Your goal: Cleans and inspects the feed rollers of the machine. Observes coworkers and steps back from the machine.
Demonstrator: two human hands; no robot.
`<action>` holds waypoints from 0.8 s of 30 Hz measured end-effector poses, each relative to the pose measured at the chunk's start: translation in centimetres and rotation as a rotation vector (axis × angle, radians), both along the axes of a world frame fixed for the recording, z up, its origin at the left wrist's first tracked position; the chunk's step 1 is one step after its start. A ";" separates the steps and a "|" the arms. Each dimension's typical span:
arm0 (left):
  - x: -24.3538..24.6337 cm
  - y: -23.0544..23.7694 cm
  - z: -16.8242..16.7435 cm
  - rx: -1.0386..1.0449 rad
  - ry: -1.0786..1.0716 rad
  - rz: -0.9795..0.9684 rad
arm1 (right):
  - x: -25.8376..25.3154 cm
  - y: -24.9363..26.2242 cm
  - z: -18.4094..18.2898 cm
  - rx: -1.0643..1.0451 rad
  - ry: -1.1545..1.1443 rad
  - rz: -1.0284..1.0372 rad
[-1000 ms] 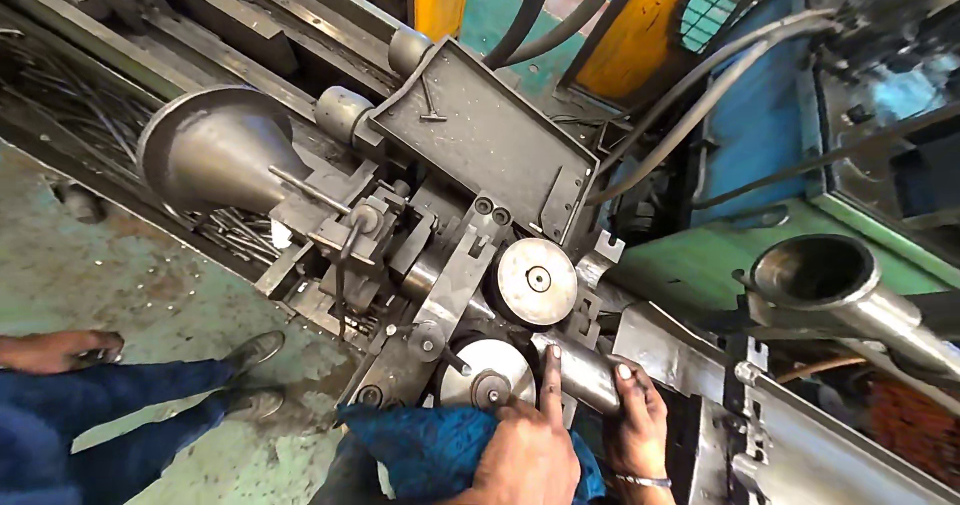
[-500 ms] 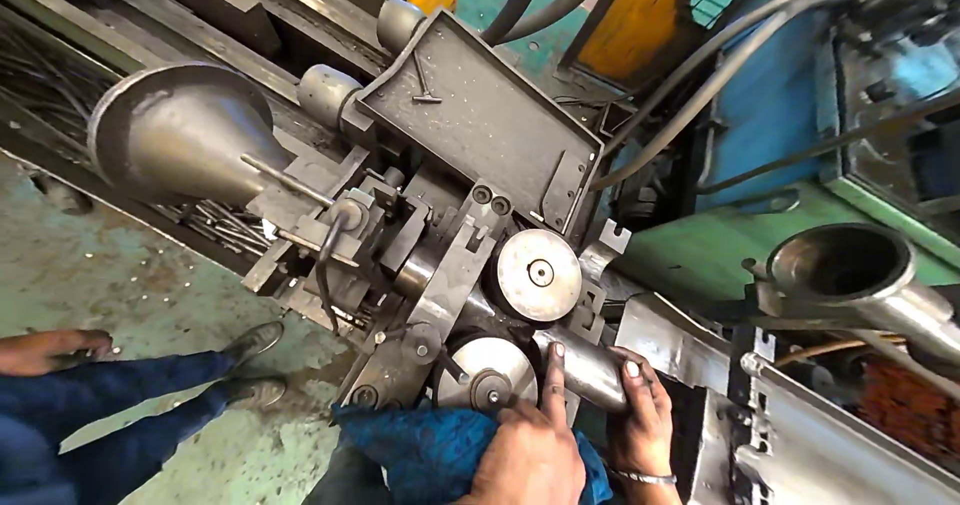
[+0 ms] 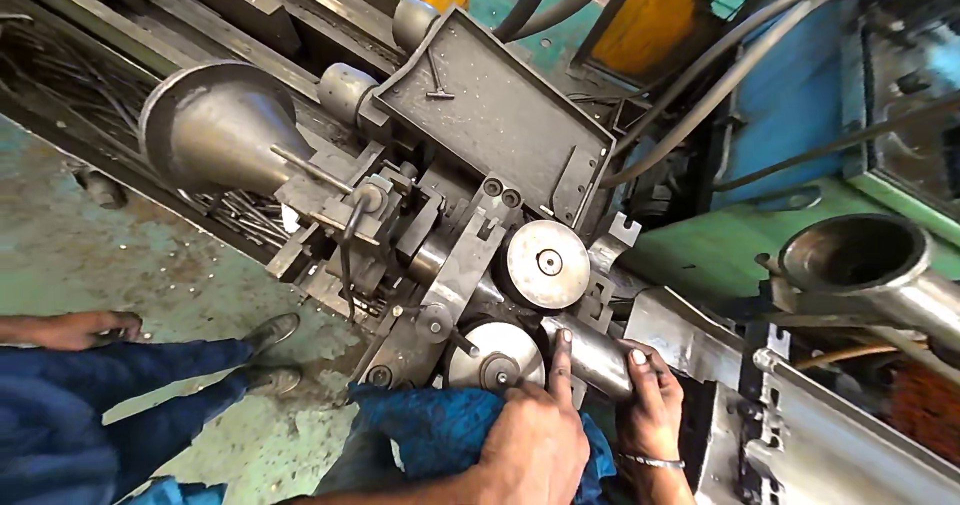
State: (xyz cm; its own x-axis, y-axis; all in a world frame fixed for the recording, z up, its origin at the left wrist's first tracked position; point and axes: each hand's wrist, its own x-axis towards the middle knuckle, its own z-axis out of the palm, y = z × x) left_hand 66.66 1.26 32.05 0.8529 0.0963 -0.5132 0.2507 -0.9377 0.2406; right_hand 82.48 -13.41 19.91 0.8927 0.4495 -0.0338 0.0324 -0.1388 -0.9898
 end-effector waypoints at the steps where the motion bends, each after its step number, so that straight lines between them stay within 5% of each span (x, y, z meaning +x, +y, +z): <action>1: 0.0 0.0 0.0 0.001 -0.004 -0.002 | 0.0 0.0 0.0 -0.003 -0.001 -0.002; 24: -0.1 0.1 0.2 -0.021 0.017 -0.018 | 0.1 -0.4 -0.2 -0.019 -0.082 -0.006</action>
